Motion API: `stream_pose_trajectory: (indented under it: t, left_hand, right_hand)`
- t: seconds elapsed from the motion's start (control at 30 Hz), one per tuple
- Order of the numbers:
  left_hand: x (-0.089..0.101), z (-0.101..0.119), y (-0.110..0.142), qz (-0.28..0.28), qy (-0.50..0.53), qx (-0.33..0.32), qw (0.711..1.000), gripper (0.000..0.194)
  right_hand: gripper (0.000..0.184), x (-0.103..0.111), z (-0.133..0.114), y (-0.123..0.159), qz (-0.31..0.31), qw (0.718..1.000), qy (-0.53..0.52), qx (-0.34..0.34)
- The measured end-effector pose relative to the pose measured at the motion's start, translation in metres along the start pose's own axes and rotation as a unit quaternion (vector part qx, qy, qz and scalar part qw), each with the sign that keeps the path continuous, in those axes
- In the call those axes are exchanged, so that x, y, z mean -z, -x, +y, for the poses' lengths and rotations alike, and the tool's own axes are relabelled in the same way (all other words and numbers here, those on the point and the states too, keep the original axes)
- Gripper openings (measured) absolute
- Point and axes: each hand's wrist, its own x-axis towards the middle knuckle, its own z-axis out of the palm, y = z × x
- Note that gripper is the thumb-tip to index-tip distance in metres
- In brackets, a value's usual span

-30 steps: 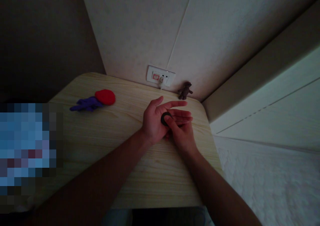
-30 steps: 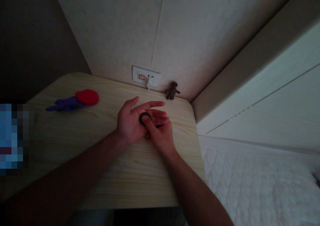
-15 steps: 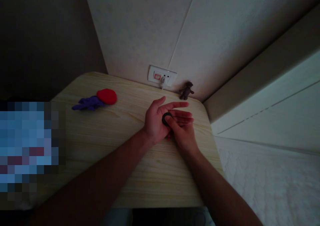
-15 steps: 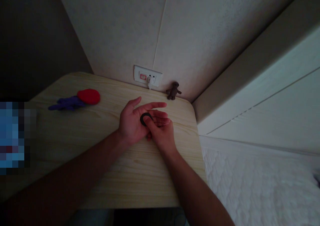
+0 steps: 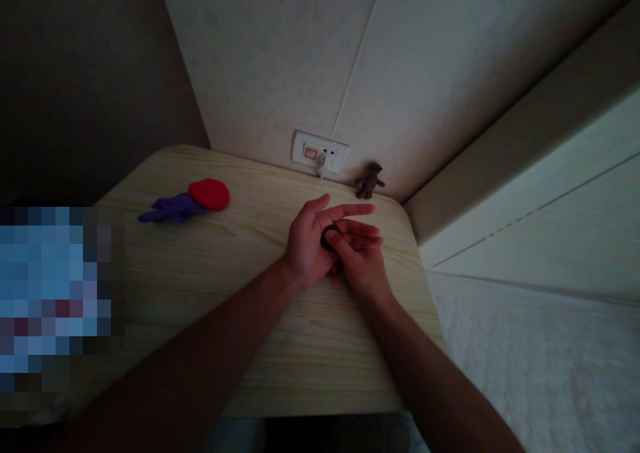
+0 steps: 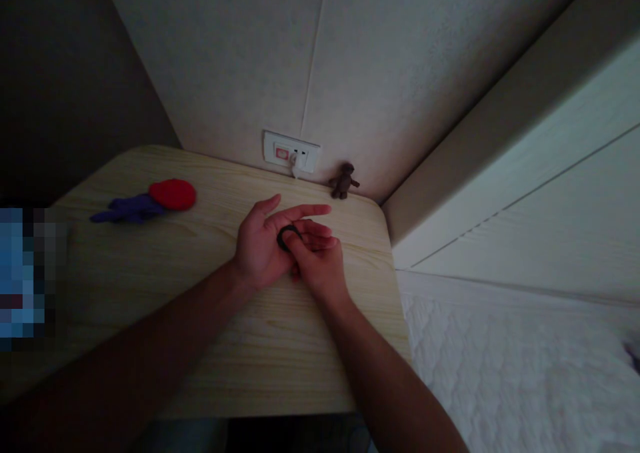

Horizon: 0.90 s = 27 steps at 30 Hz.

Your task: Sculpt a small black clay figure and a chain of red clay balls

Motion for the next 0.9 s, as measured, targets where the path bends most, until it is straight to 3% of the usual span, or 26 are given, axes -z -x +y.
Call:
stream_pose_trajectory:
  t: [0.57, 0.9]
  left_hand:
    - [0.0006, 0.0000, -0.0004, -0.008, -0.011, 0.000, 1.000, 0.071]
    - [0.0007, 0.0000, -0.0007, 0.028, 0.008, 0.002, 1.000, 0.072]
  right_hand:
    - [0.032, -0.0013, 0.0004, -0.0007, 0.009, 1.000, 0.004, -0.007]
    - [0.034, -0.0003, 0.0009, -0.0021, 0.002, 1.000, 0.017, -0.010]
